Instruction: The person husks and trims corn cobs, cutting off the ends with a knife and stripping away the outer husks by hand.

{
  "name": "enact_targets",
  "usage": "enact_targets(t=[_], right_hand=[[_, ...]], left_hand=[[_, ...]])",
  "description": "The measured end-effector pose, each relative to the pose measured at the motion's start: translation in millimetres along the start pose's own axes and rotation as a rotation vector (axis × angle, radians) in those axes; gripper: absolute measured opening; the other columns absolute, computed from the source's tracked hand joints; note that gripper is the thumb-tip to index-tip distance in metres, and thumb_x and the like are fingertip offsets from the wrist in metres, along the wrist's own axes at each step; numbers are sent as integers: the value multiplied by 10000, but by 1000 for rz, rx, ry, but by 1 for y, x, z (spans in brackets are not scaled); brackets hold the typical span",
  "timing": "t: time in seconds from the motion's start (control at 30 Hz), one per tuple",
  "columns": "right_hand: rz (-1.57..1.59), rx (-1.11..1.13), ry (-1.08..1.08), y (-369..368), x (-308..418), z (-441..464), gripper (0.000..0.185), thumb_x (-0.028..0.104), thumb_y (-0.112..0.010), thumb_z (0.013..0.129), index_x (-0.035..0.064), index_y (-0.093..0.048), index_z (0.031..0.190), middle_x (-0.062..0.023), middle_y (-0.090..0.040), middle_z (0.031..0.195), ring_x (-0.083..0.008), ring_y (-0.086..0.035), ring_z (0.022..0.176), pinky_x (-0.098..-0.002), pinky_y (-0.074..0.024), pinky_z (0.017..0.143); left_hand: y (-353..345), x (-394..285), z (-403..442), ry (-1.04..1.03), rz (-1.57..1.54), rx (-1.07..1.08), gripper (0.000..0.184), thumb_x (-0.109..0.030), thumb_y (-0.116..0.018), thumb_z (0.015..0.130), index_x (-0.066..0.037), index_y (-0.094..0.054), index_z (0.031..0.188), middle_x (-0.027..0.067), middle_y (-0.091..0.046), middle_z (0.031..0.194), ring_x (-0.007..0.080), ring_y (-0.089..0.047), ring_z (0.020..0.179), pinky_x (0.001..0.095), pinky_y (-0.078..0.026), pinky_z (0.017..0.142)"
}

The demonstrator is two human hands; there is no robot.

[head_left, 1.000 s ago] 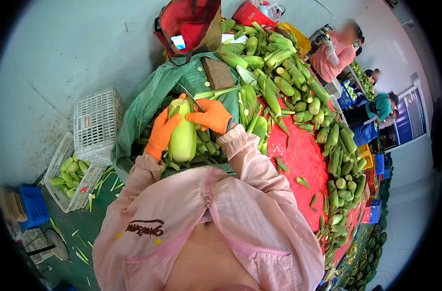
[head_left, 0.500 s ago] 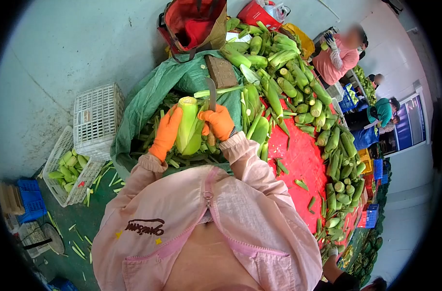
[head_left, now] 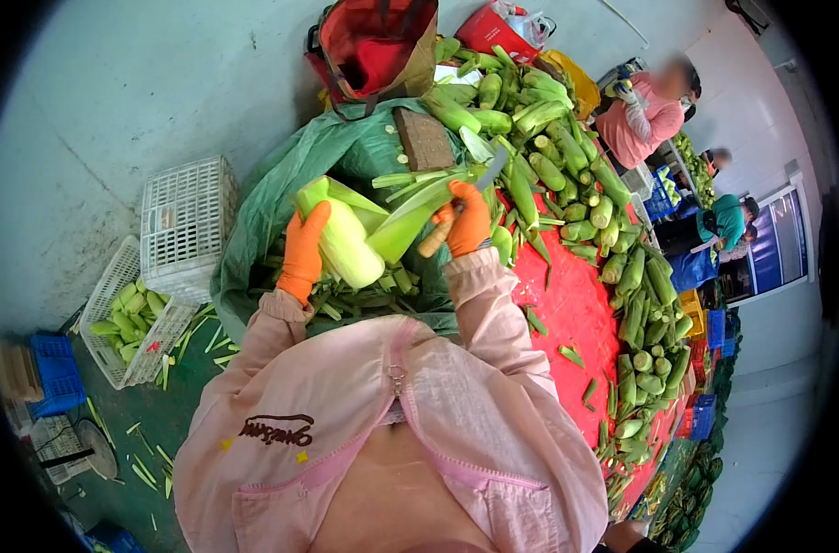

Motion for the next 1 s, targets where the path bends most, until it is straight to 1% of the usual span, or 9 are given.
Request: enact_targets(t=[0.1, 0.3, 0.43, 0.47, 0.6, 0.67, 0.77, 0.87, 1.0], right_hand=[[-103, -273, 69, 55, 3, 17, 205, 191, -598, 847, -14, -607, 842, -107, -563, 612, -207, -519, 478, -343, -481, 475], [-217, -404, -66, 107, -35, 37, 197, 181, -582, 875, -13, -605, 904, -141, -611, 645, -202, -516, 469, -347, -451, 442], [-309, -303, -193, 110, -58, 29, 389, 323, -643, 889, -65, -622, 867, -154, -629, 631, -195, -496, 418, -325, -415, 391], [-370, -322, -258, 119, -65, 26, 492, 428, -658, 885, -61, -631, 845, -147, -629, 623, -185, -476, 394, -314, -388, 370], [-533, -139, -275, 76, -68, -8, 516, 465, -695, 855, -44, -642, 784, -121, -625, 607, -166, -443, 353, -285, -348, 337], [-612, 0, -244, 29, -69, -31, 528, 475, -677, 864, -52, -669, 840, -124, -652, 635, -146, -471, 378, -242, -363, 365], [-601, 190, -258, -15, -82, -48, 535, 477, -690, 850, -53, -648, 904, -95, -612, 581, -148, -488, 401, -254, -379, 395], [-548, 263, -454, -17, -105, -63, 507, 479, -698, 829, -18, -637, 913, -83, -551, 502, -170, -523, 414, -272, -413, 420], [-366, 246, -338, -12, -100, -72, 479, 464, -654, 843, -11, -620, 890, -75, -543, 502, -174, -513, 413, -280, -422, 426]], left_hand=[[15, 8, 3, 64, -132, -5, 475, -386, -662, 899, -26, -594, 1201, 41, -649, 1031, 151, -617, 890, 301, -491, 806], [19, 25, 9, 164, -475, -38, 485, -425, -659, 890, -59, -583, 1199, 70, -629, 1100, 212, -599, 1000, 371, -487, 894], [25, 34, 14, 201, -691, -105, 492, -432, -666, 883, -77, -574, 1210, 83, -614, 1151, 245, -581, 1052, 416, -473, 947], [32, 40, 19, 200, -689, -105, 492, -432, -666, 883, -77, -574, 1210, 83, -614, 1151, 245, -581, 1052, 416, -473, 947], [54, 56, 34, 177, -660, -187, 541, -452, -680, 869, -80, -562, 1244, 87, -603, 1189, 253, -568, 1086, 427, -462, 967], [52, 59, 34, 173, -615, -229, 562, -463, -683, 864, -81, -558, 1256, 86, -600, 1198, 255, -567, 1092, 424, -459, 972], [28, 55, 29, 185, -569, -208, 571, -490, -685, 852, -86, -573, 1240, 79, -611, 1186, 261, -570, 1085, 428, -453, 978], [2, 56, 25, 248, -539, -142, 550, -512, -622, 893, -91, -576, 1243, 72, -616, 1181, 250, -576, 1067, 401, -456, 962], [-17, 43, 29, 231, -455, 46, 621, -535, -618, 894, -53, -562, 1282, 71, -607, 1225, 228, -569, 1094, 381, -437, 977]])
Point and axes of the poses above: each hand's wrist, its own z-axis towards the middle knuckle, its own y-axis out of the back of the hand, x = y × z, the point moved 9 cm from there along z, towards the middle knuckle
